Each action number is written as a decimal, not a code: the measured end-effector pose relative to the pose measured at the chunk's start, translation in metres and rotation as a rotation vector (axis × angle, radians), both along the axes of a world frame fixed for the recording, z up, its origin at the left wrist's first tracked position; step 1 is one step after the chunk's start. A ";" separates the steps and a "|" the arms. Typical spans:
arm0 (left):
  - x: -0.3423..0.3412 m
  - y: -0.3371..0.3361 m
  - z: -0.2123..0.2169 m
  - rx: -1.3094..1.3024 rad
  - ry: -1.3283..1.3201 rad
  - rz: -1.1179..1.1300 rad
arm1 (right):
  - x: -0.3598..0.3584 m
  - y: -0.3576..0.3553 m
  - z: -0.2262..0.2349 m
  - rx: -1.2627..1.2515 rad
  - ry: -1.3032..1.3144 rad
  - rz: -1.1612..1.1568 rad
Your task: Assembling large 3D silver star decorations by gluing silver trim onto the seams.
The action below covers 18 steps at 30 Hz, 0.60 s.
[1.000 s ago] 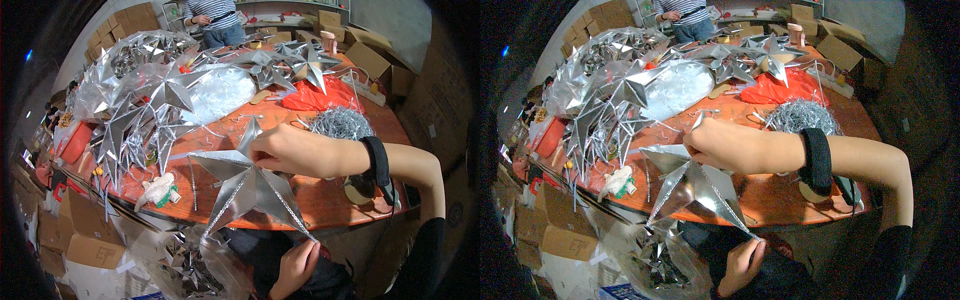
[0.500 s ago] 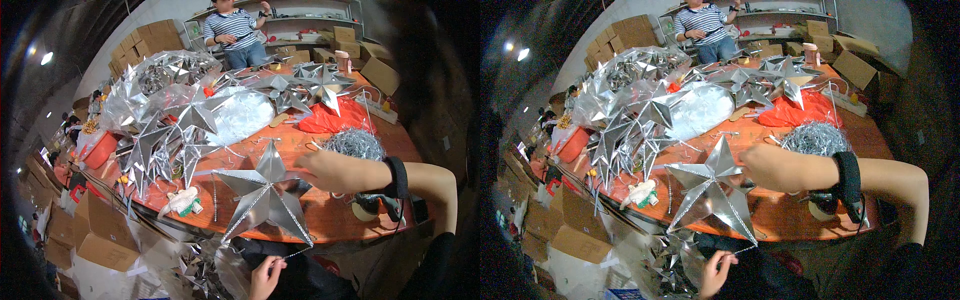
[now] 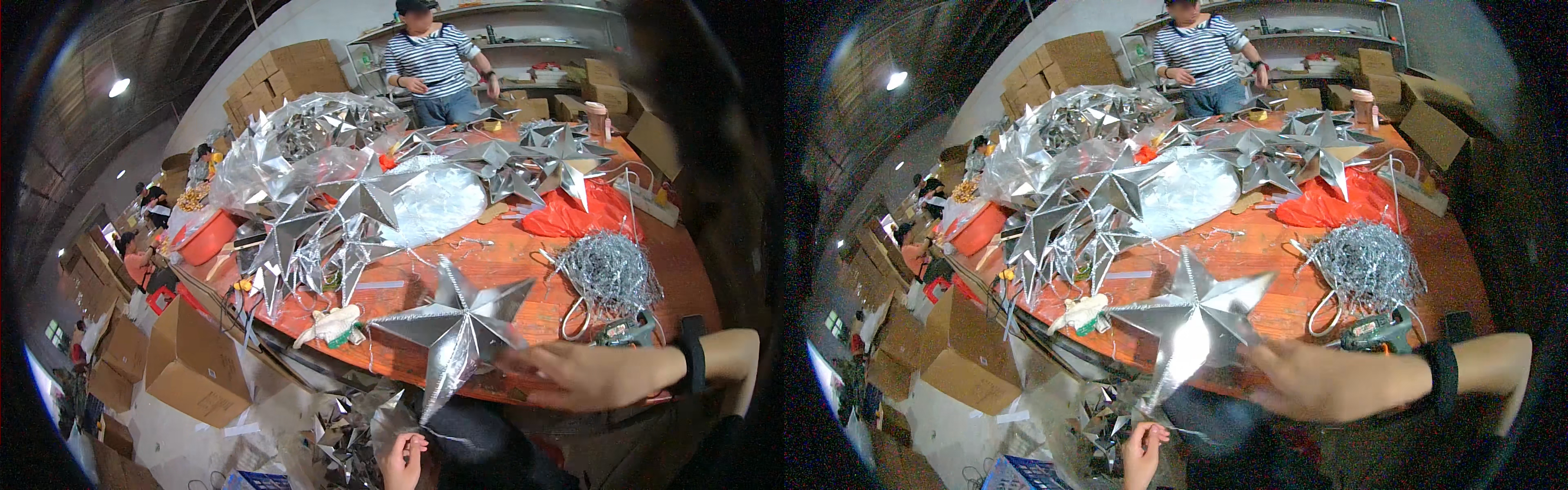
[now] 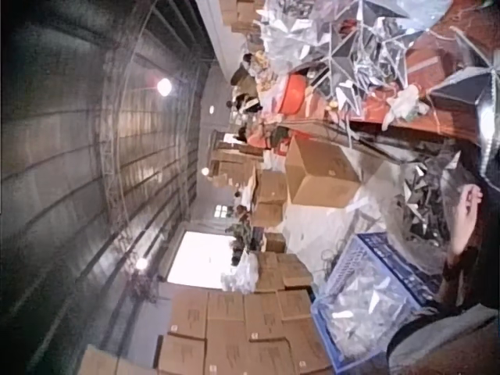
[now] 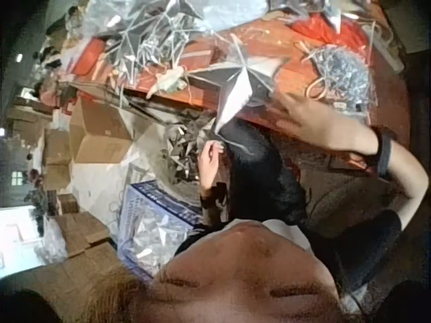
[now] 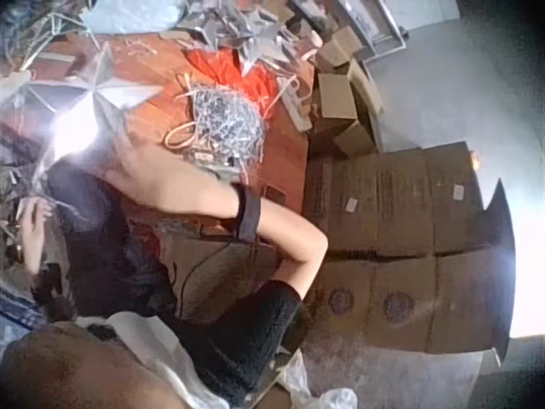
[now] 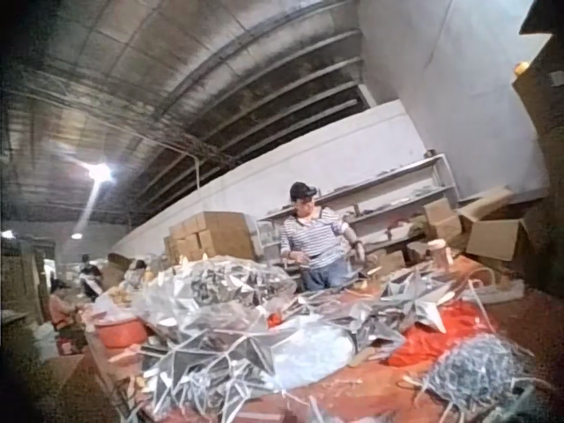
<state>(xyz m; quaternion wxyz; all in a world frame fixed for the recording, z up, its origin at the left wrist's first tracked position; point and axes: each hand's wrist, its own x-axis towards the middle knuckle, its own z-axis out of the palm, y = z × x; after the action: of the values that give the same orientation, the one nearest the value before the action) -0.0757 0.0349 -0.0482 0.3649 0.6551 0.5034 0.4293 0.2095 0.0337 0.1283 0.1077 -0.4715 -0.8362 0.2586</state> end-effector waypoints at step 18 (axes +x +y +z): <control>0.052 -0.008 0.031 -0.287 -0.151 -0.322 | 0.119 -0.161 -0.114 0.955 -0.006 -1.175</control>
<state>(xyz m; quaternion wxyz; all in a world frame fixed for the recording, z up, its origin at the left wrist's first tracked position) -0.0237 0.0270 -0.0173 0.5548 0.6342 0.4197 0.3372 0.3286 -0.1270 0.0146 0.4181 -0.7425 -0.4688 -0.2327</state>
